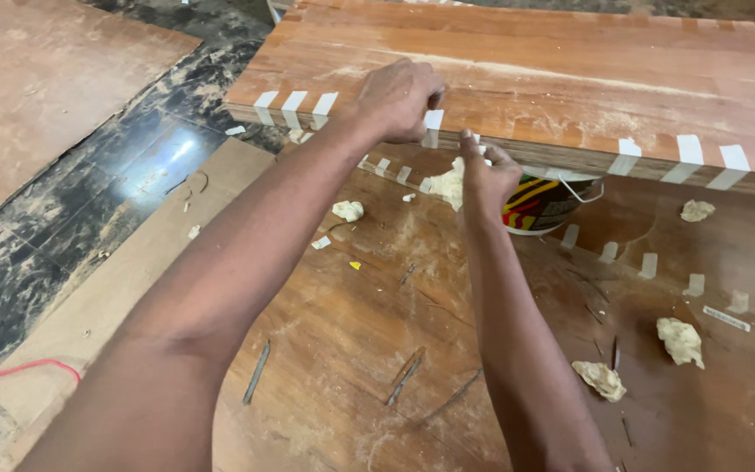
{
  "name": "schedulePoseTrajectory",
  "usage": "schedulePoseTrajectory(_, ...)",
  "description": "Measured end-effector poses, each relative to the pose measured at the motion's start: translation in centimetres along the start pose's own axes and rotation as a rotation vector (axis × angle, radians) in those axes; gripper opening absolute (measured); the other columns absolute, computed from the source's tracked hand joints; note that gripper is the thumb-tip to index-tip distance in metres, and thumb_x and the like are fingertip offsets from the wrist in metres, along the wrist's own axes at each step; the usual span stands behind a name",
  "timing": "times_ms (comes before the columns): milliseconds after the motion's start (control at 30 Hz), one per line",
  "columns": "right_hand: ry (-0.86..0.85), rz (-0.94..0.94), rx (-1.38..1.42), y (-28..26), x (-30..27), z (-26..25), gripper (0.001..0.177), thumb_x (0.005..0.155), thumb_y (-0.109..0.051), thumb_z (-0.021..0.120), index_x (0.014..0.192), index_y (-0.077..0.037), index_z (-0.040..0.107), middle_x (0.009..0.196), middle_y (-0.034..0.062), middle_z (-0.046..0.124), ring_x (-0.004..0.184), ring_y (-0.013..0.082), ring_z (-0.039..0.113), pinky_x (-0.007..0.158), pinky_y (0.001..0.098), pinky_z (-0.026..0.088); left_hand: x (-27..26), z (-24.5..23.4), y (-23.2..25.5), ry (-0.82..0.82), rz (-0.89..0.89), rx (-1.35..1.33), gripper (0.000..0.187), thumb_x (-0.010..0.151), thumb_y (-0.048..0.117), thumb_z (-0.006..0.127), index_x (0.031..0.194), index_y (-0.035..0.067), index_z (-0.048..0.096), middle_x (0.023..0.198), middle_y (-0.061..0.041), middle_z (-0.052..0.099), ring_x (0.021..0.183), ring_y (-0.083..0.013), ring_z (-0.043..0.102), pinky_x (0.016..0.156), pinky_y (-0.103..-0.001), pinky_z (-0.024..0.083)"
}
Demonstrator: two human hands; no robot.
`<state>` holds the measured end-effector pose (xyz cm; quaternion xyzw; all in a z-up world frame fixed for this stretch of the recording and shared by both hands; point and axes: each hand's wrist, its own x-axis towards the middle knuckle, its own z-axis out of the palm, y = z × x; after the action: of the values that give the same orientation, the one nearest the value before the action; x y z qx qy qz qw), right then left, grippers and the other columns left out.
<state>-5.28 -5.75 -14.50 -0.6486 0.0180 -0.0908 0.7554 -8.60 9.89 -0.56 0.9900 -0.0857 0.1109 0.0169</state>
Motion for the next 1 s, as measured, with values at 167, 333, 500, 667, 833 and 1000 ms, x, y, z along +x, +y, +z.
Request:
schedulePoseTrajectory(167,0.008,0.205,0.004,4.5,1.5,-1.5,0.044,0.081,-0.025,0.090,0.101,-0.002,0.059,0.093,0.0083,0.066,0.081,0.0137,0.060,0.097,0.0432,0.051,0.0,1.2,-0.2,-0.094,0.028,-0.023,0.069,0.057,0.023,0.097,0.119,0.020,0.066,0.121,-0.001,0.061,0.118,-0.0268,0.054,0.098,-0.045,0.050)
schedulePoseTrajectory(333,-0.099,0.251,-0.049,9.2,0.1,-2.9,0.027,0.093,-0.032,0.080,0.095,-0.006,0.074,0.087,0.0092,0.071,0.070,0.0132,0.055,0.087,0.0554,0.052,1.0,3.3,-0.5,-0.034,-0.037,0.000,0.055,0.069,0.013,0.089,0.118,0.021,0.065,0.117,-0.001,0.061,0.113,-0.0253,0.057,0.093,-0.043,0.053)
schedulePoseTrajectory(500,-0.138,0.587,0.299,9.7,6.2,-0.1,0.026,0.091,-0.026,0.077,0.102,-0.005,0.067,0.089,0.0101,0.069,0.069,0.0225,0.064,0.070,0.0478,0.054,2.0,5.3,-1.4,0.074,-0.001,0.069,0.033,0.083,0.007,0.078,0.111,0.022,0.069,0.113,0.002,0.063,0.108,-0.0227,0.063,0.091,-0.039,0.056)
schedulePoseTrajectory(667,-0.131,0.734,0.171,12.4,2.2,0.2,0.031,0.094,-0.027,0.068,0.117,-0.008,0.061,0.091,0.0124,0.069,0.068,0.0251,0.064,0.063,0.0464,0.053,1.4,5.1,-0.9,0.062,-0.061,0.037,0.036,0.088,0.003,0.071,0.116,0.025,0.070,0.109,0.001,0.059,0.098,-0.0190,0.060,0.081,-0.032,0.058)
schedulePoseTrajectory(833,-0.135,0.726,0.009,14.5,-9.2,0.1,0.040,0.097,-0.028,0.059,0.132,-0.010,0.054,0.093,0.0148,0.069,0.068,0.0277,0.064,0.056,0.0449,0.052,1.2,3.2,0.1,0.005,-0.079,0.026,0.033,0.076,0.016,0.080,0.107,0.025,0.071,0.112,0.002,0.056,0.104,-0.0194,0.053,0.081,-0.031,0.056)
schedulePoseTrajectory(1000,-0.224,0.016,0.019,13.1,-13.5,0.5,0.058,0.086,-0.008,0.050,0.143,-0.003,0.051,0.105,0.0182,0.066,0.084,0.0297,0.068,0.061,0.0483,0.053,1.3,2.5,0.1,-0.066,-0.061,0.072,0.025,0.081,0.021,0.081,0.103,0.019,0.069,0.110,0.003,0.061,0.102,-0.0190,0.056,0.082,-0.035,0.053)
